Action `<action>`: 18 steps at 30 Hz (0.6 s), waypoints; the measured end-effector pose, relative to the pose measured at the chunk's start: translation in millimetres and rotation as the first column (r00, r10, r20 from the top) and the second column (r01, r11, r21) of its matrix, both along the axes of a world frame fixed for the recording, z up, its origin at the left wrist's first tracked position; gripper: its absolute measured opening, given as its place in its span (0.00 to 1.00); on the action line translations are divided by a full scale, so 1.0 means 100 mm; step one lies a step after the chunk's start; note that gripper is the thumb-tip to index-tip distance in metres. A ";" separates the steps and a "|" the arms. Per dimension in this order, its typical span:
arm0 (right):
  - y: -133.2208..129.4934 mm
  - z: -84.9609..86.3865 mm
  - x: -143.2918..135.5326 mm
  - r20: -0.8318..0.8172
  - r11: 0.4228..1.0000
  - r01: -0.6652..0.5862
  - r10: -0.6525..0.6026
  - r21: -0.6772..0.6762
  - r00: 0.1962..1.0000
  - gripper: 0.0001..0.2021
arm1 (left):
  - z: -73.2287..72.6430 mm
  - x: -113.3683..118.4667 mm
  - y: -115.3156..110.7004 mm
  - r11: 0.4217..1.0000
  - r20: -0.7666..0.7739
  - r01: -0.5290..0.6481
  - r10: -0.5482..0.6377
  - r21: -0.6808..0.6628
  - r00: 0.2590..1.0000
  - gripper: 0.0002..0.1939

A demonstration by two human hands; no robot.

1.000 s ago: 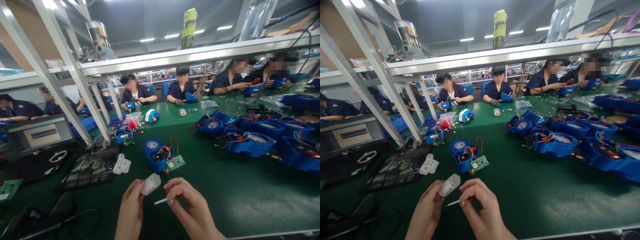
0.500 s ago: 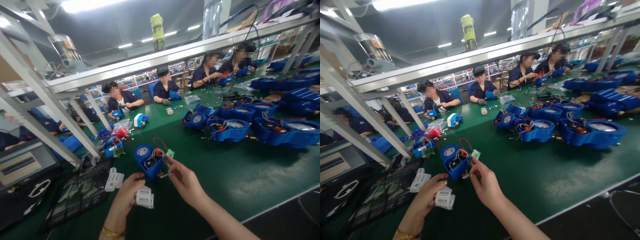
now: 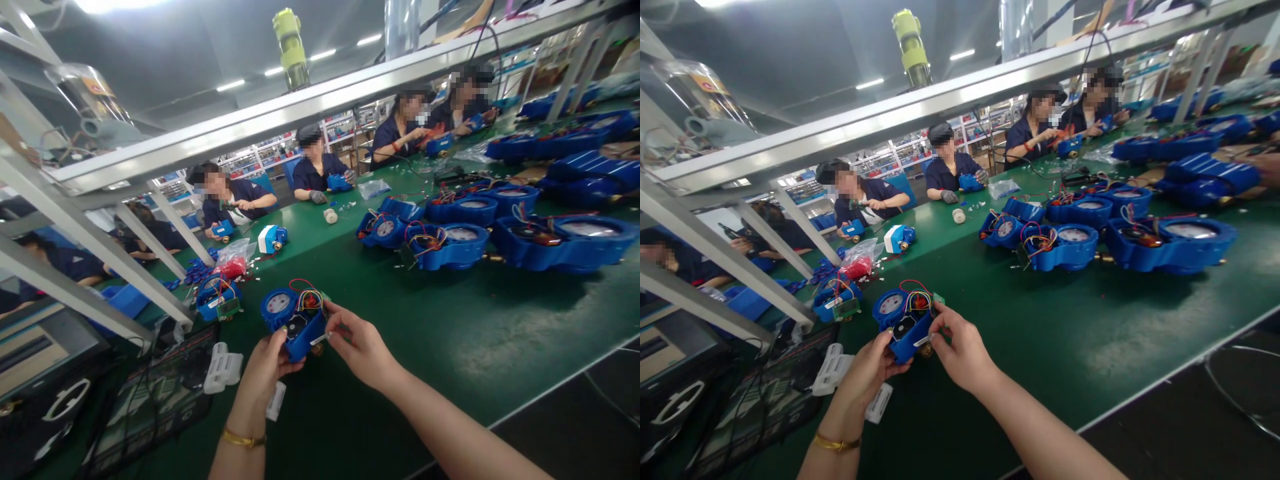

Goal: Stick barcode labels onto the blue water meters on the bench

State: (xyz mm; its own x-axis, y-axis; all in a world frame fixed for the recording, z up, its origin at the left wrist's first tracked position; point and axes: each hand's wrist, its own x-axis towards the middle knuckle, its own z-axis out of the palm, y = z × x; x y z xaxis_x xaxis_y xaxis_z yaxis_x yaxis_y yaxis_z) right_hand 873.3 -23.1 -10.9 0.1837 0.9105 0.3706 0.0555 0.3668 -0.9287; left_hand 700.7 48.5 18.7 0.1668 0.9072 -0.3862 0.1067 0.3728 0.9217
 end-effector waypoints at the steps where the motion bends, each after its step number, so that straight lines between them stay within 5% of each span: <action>1: 0.02 0.01 0.00 -0.038 0.999 -0.037 0.038 0.006 0.999 0.03 | 0.01 0.03 0.00 1.000 0.017 -0.017 0.017 -0.020 1.000 0.11; 10: 0.40 0.28 0.07 -0.150 0.970 -0.226 0.238 0.093 0.960 0.08 | 0.12 0.02 -0.04 0.984 0.174 -0.104 0.128 -0.145 0.976 0.20; 18: 0.43 0.42 0.04 0.070 0.993 -0.119 0.121 -0.026 0.990 0.03 | 0.10 0.06 -0.08 0.974 0.239 -0.110 0.157 -0.200 0.958 0.21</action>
